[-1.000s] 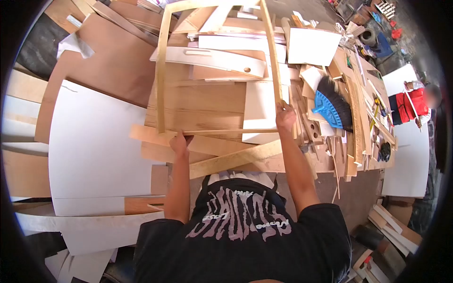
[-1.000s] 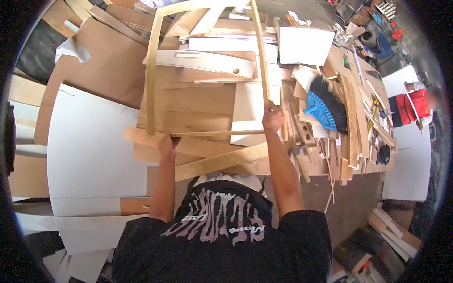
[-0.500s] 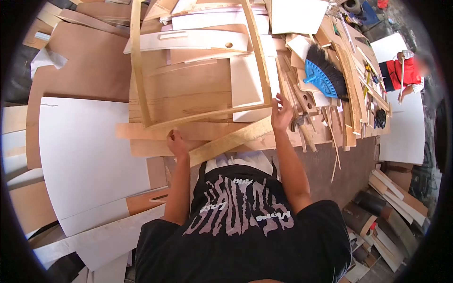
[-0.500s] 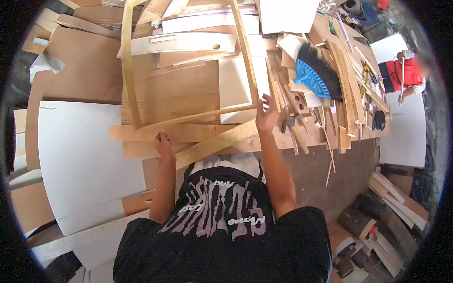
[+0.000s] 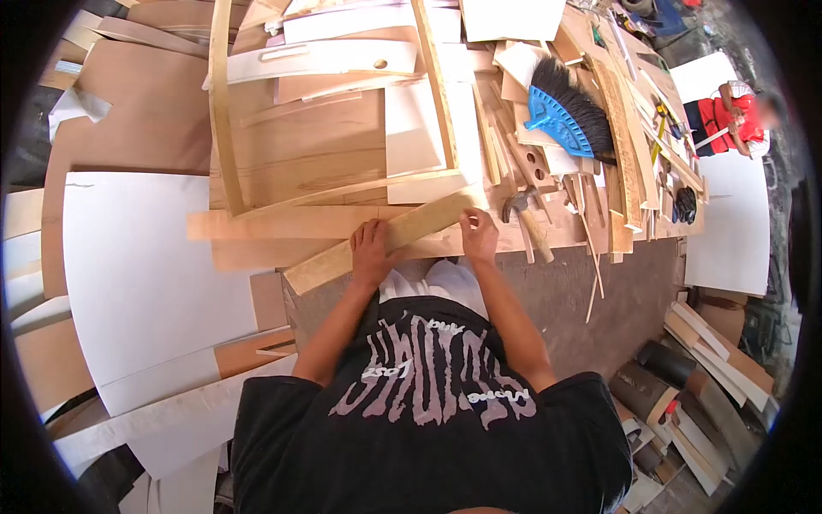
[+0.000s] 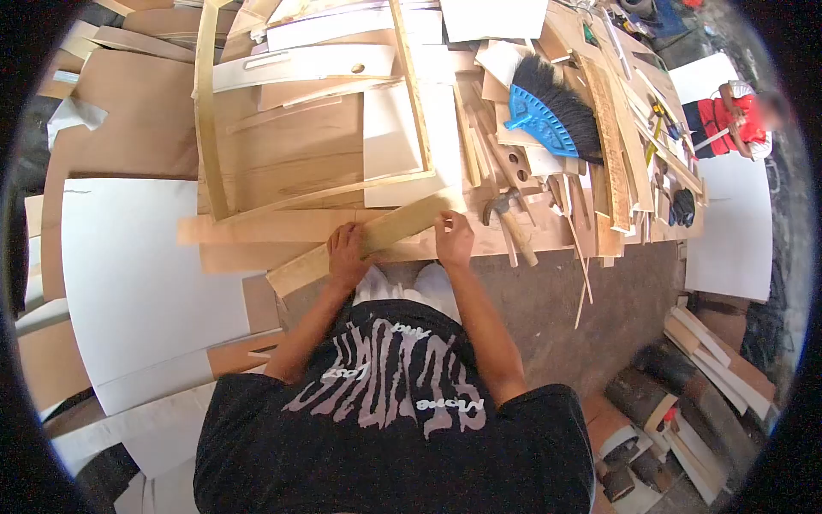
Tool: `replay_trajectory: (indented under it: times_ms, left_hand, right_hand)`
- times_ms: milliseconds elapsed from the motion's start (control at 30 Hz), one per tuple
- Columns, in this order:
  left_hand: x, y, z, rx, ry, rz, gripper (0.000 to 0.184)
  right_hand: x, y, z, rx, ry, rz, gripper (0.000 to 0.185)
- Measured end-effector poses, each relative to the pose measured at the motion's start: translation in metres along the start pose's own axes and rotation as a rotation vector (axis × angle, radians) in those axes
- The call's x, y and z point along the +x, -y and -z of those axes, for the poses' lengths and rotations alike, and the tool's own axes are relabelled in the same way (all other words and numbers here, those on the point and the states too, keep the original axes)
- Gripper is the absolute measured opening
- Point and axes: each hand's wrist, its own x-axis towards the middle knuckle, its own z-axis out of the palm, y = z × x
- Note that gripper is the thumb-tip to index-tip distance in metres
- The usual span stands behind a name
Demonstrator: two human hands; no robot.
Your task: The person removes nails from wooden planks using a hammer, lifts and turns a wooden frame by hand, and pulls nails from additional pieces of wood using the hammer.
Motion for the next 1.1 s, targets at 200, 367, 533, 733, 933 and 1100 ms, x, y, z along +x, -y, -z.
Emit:
replay_trajectory:
  times_ms: [200,367,533,733,933,1100]
  left_hand:
    - [-0.008,-0.022,0.005,0.094,-0.089,-0.015,0.075]
    - [-0.032,-0.052,-0.003,0.106,-0.087,-0.031,0.079]
    - [-0.051,-0.082,-0.014,0.049,-0.133,-0.017,0.082]
    - [-0.072,-0.084,-0.038,0.013,-0.012,0.067,0.083]
    - [-0.101,-0.087,-0.061,-0.066,0.046,0.160,0.082]
    - [-0.123,-0.091,-0.077,-0.051,0.064,0.185,0.081]
  right_hand:
    - [0.001,-0.001,0.033,0.225,0.153,0.067,0.022]
    - [0.016,-0.023,0.074,0.273,0.140,0.057,0.027]
    - [0.013,-0.038,0.102,0.310,0.178,0.010,0.030]
    - [-0.006,-0.070,0.114,0.373,0.219,-0.147,0.031]
    - [-0.014,-0.079,0.145,0.118,0.103,-0.124,0.030]
    - [0.003,-0.118,0.156,-0.399,-0.053,0.198,0.047]
